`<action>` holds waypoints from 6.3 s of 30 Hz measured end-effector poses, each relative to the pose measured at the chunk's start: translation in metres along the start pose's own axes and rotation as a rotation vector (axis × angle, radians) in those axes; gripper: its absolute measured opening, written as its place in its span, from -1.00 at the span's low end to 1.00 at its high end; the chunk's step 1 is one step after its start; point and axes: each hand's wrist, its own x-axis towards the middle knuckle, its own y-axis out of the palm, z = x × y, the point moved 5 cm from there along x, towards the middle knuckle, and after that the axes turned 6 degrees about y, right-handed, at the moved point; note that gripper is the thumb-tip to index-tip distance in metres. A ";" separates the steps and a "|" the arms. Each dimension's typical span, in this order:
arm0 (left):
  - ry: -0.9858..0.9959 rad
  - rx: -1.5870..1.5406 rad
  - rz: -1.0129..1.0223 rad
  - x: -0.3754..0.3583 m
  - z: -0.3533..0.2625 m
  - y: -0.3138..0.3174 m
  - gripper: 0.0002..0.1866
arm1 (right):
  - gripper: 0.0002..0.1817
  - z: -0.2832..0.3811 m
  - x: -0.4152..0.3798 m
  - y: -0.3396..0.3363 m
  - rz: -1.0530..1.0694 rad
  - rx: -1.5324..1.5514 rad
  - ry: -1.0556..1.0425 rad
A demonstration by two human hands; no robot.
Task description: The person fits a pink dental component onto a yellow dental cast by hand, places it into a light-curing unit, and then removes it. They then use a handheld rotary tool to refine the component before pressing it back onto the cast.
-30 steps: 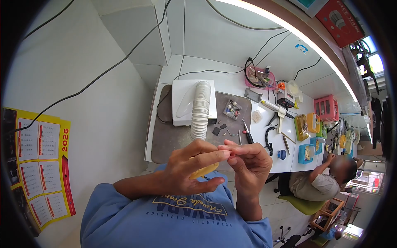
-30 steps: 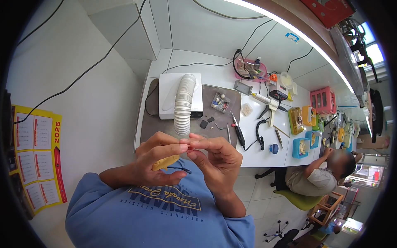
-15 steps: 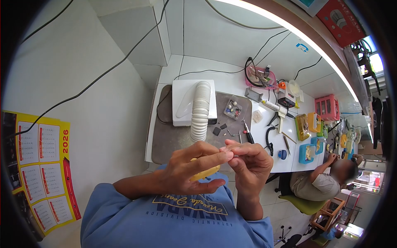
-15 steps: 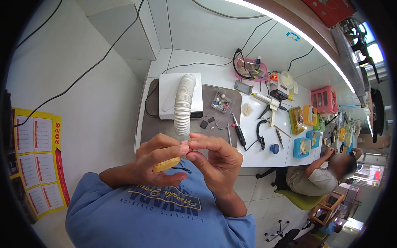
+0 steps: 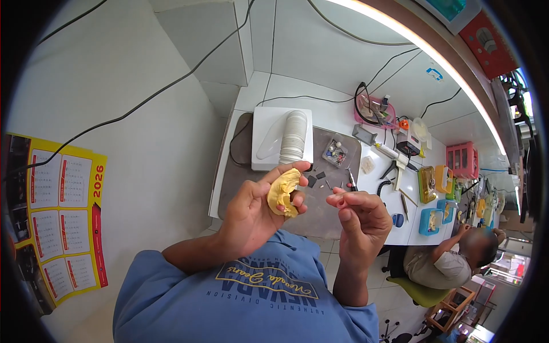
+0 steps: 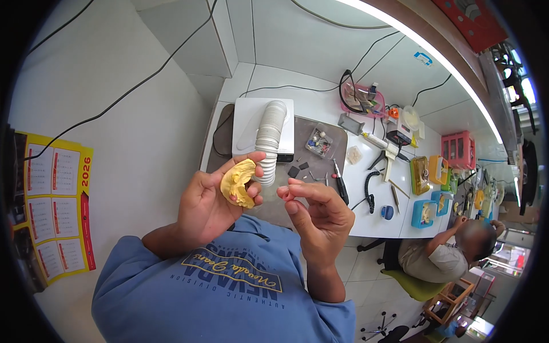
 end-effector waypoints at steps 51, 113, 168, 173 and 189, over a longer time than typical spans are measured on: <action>0.482 0.739 0.222 -0.010 -0.014 0.025 -0.23 | -0.69 0.015 0.004 0.025 0.075 -0.233 -0.054; 0.879 1.092 0.267 0.023 -0.048 0.049 -0.29 | -0.81 0.055 0.046 0.026 0.140 -0.445 -0.192; 0.935 0.816 0.294 0.094 -0.142 0.105 -0.27 | -0.81 0.157 0.147 0.089 0.288 -0.672 -0.523; 0.971 0.866 0.276 0.094 -0.145 0.108 -0.29 | -0.81 0.154 0.151 0.086 0.284 -0.615 -0.479; 0.992 0.896 0.276 0.095 -0.146 0.111 -0.30 | -0.86 0.158 0.152 0.085 0.275 -0.656 -0.487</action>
